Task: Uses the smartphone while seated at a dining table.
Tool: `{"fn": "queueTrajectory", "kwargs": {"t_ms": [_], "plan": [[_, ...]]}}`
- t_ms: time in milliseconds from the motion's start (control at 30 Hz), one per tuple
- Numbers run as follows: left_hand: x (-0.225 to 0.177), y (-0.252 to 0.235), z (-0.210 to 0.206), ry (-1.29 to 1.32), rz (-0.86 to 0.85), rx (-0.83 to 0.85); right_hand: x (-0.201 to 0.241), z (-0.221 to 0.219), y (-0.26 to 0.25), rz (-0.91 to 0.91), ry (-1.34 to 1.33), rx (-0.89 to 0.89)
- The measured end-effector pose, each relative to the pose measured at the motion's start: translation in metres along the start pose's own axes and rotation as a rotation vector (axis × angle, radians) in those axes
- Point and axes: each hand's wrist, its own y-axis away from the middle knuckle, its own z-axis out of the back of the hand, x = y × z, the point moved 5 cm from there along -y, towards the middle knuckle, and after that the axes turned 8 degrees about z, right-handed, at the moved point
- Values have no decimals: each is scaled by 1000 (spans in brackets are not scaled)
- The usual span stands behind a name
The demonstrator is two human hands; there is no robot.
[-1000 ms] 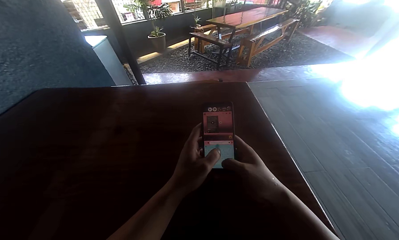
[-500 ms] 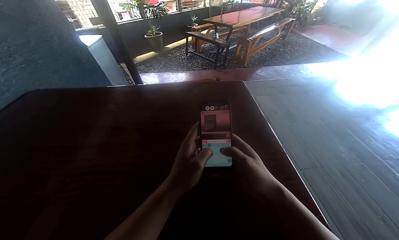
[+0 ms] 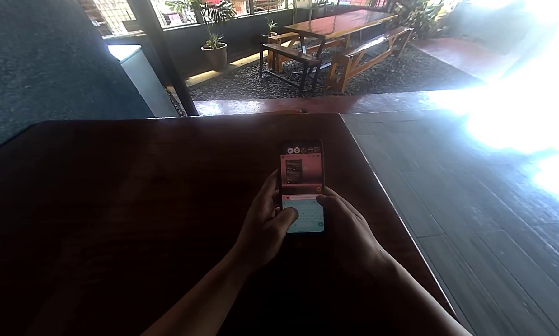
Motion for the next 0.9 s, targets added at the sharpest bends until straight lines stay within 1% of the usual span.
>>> {"fn": "queueTrajectory", "kwargs": {"t_ms": [600,900], "plan": [[-4,1,1,7,-13,6,2,-2,0,38,39,94],[-2,-1,3,-4,0,5,1,0,-1,41,24,95]]}}
